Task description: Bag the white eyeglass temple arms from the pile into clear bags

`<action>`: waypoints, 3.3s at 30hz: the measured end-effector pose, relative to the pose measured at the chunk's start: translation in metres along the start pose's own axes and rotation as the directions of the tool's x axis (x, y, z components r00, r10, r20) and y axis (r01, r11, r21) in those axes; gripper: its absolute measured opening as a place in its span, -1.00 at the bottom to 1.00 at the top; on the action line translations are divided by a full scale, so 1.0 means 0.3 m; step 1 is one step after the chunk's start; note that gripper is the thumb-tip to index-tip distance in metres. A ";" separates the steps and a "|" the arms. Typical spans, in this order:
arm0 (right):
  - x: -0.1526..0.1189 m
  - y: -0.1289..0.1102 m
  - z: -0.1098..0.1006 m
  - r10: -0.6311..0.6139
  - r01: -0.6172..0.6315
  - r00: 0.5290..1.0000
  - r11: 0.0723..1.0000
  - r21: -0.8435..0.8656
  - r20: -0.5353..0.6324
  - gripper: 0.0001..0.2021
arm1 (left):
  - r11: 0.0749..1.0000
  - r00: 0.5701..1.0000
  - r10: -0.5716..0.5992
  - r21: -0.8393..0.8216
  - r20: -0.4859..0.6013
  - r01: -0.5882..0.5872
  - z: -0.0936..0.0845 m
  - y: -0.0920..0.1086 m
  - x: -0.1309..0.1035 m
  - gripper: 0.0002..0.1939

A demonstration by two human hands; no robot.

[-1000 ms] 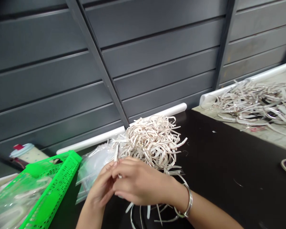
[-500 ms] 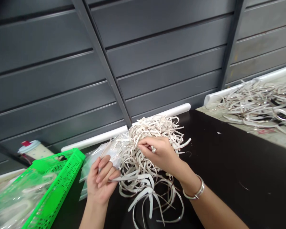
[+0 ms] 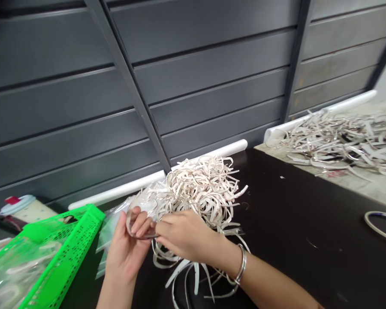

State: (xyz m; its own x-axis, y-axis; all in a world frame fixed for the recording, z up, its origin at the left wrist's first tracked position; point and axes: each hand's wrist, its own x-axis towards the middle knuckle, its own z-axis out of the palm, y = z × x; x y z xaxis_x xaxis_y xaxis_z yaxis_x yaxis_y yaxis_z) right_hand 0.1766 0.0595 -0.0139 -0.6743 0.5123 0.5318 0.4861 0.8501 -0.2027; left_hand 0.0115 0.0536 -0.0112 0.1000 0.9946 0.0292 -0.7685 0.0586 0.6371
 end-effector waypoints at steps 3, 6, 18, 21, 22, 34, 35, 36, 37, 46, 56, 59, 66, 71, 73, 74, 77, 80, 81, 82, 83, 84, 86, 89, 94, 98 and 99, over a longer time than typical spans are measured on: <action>-0.008 0.045 -0.016 0.046 -0.044 0.998 0.997 0.064 -0.036 -0.85 | 0.982 0.998 0.047 0.183 -0.043 -0.039 -0.006 -0.017 0.009 -0.70; -0.017 0.148 -0.036 0.215 -0.201 0.975 0.963 0.181 -0.060 -0.83 | 0.879 0.998 0.056 0.474 -0.019 -0.040 -0.026 -0.042 0.015 -0.67; -0.047 0.464 0.132 0.668 -0.635 0.737 0.737 0.232 -0.107 -0.88 | 0.175 0.970 -0.145 0.970 0.194 -0.168 -0.063 -0.118 0.008 -0.70; -0.046 0.469 0.137 0.675 -0.616 0.727 0.723 0.313 -0.126 -0.90 | 0.094 0.954 -0.142 0.963 0.263 -0.252 -0.060 -0.133 0.019 -0.69; -0.044 0.469 0.134 0.674 -0.602 0.726 0.719 0.349 -0.137 -0.86 | 0.086 0.956 -0.139 0.964 0.260 -0.250 -0.061 -0.137 0.025 -0.68; -0.010 0.293 0.032 0.559 -0.431 0.816 0.421 0.798 0.146 -0.73 | 0.753 0.997 -0.063 0.653 -0.045 0.077 -0.074 -0.173 0.052 -0.68; -0.008 0.269 0.033 0.507 -0.454 0.838 0.446 0.771 0.201 -0.75 | 0.788 0.997 -0.052 0.610 -0.063 0.080 -0.073 -0.174 0.054 -0.67; -0.005 0.246 0.038 0.454 -0.466 0.857 0.481 0.742 0.244 -0.77 | 0.809 0.997 -0.037 0.584 -0.071 0.072 -0.073 -0.175 0.057 -0.67; -0.002 0.224 0.044 0.404 -0.465 0.873 0.524 0.714 0.273 -0.80 | 0.822 0.997 -0.023 0.567 -0.075 0.062 -0.072 -0.175 0.059 -0.66; 0.004 0.224 0.044 0.497 -0.421 0.858 0.528 0.737 0.134 -0.93 | 0.697 1.000 0.019 0.716 0.021 -0.028 -0.059 -0.148 0.046 -0.74; -0.012 0.229 -0.064 0.733 -0.048 0.680 0.095 0.994 -0.037 -0.71 | 0.053 0.928 0.215 0.945 0.304 -0.322 -0.030 -0.129 -0.012 -0.52; 0.009 0.153 -0.011 0.613 -0.129 0.786 0.033 0.991 0.082 -0.77 | -0.066 0.893 0.206 0.916 0.400 -0.395 -0.015 -0.132 -0.026 -0.74; 0.012 0.101 -0.002 0.409 -0.155 0.883 -0.206 0.966 0.229 -0.63 | 0.233 0.967 0.054 0.939 0.249 -0.254 -0.012 -0.128 -0.029 -0.64; -0.007 0.136 -0.052 0.430 -0.153 0.892 -0.001 0.988 0.139 -0.75 | 0.724 0.985 0.172 0.677 0.011 -0.134 -0.001 -0.102 -0.028 -0.58; -0.007 0.130 -0.046 0.438 -0.171 0.891 0.086 0.981 0.117 -0.75 | 0.841 0.990 0.137 0.532 -0.038 -0.096 0.006 -0.090 -0.021 -0.60; -0.006 0.123 -0.040 0.440 -0.183 0.890 0.095 0.978 0.124 -0.73 | 0.883 0.992 0.113 0.463 -0.058 -0.074 0.009 -0.086 -0.017 -0.62; 0.002 0.100 -0.016 0.428 -0.216 0.887 0.046 0.975 0.177 -0.68 | 0.952 0.996 0.040 0.305 -0.080 -0.014 0.014 -0.079 -0.005 -0.66; 0.010 0.085 0.011 0.395 -0.215 0.897 -0.005 0.977 0.199 -0.67 | 0.966 0.999 -0.011 0.258 -0.035 0.020 0.016 -0.080 -0.006 -0.66; 0.011 0.084 0.020 0.379 -0.210 0.904 -0.010 0.978 0.198 -0.68 | 0.965 1.000 -0.017 0.260 -0.024 0.023 0.016 -0.080 -0.010 -0.67; 0.013 0.084 0.029 0.358 -0.211 0.912 -0.010 0.977 0.200 -0.69 | 0.964 1.000 -0.021 0.264 -0.020 0.025 0.016 -0.081 -0.013 -0.68; 0.015 0.084 0.037 0.338 -0.217 0.918 -0.003 0.976 0.205 -0.69 | 0.963 0.999 -0.023 0.270 -0.022 0.028 0.016 -0.081 -0.017 -0.69; 0.017 0.086 0.045 0.322 -0.229 0.922 0.008 0.973 0.214 -0.69 | 0.961 0.999 -0.027 0.275 -0.030 0.034 0.016 -0.080 -0.021 -0.69; 0.022 0.090 0.057 0.295 -0.269 0.923 0.035 0.963 0.247 -0.69 | 0.956 0.999 -0.040 0.291 -0.037 0.049 0.017 -0.076 -0.027 -0.69; 0.029 0.099 0.069 0.270 -0.308 0.921 0.058 0.950 0.282 -0.65 | 0.942 0.998 -0.062 0.327 -0.028 0.068 0.016 -0.070 -0.031 -0.61; 0.029 0.115 0.086 0.254 -0.325 0.917 0.030 0.945 0.307 -0.47 | 0.936 0.995 -0.098 0.340 0.001 0.091 0.000 -0.069 -0.027 -0.57; 0.028 0.118 0.104 0.265 -0.333 0.915 0.068 0.940 0.305 -0.61 | 0.929 0.998 -0.059 0.365 0.001 0.055 -0.009 -0.071 -0.023 -0.53; 0.028 0.116 0.108 0.270 -0.336 0.915 0.095 0.937 0.301 -0.64 | 0.927 0.999 -0.047 0.373 -0.009 0.046 -0.009 -0.072 -0.023 -0.51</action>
State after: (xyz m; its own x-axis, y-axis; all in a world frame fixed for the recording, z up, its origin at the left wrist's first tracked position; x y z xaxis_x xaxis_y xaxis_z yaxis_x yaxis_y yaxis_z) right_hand 0.1700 0.0973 -0.0432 -0.6532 0.7345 0.1841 -0.2479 0.0224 -0.9685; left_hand 0.0257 0.0457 -0.0273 0.1302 0.9915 -0.0072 -0.4719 0.0683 0.8790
